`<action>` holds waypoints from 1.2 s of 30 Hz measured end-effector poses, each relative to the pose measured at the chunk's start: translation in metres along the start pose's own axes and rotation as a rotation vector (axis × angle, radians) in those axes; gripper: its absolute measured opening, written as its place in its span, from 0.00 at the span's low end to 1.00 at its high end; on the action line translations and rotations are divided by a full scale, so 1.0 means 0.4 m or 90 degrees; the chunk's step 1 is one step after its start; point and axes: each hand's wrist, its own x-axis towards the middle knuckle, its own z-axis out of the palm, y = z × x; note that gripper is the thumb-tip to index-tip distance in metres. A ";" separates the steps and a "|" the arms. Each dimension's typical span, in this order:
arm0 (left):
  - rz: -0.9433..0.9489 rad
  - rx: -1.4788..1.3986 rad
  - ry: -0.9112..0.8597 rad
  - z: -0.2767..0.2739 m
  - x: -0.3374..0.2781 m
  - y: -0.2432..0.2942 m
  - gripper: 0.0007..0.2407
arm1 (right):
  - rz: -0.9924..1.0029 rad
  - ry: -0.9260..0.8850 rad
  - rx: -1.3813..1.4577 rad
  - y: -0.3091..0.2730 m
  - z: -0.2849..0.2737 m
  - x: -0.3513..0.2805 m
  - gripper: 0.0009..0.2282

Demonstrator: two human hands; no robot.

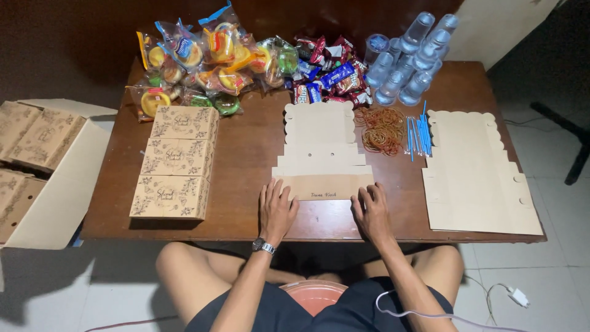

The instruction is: Folding flat cardboard sheets into small boxes for packaging snacks and drinks.

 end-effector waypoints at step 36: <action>-0.231 -0.009 -0.048 -0.003 0.015 0.149 0.10 | 0.215 -0.086 0.029 -0.115 0.029 0.005 0.26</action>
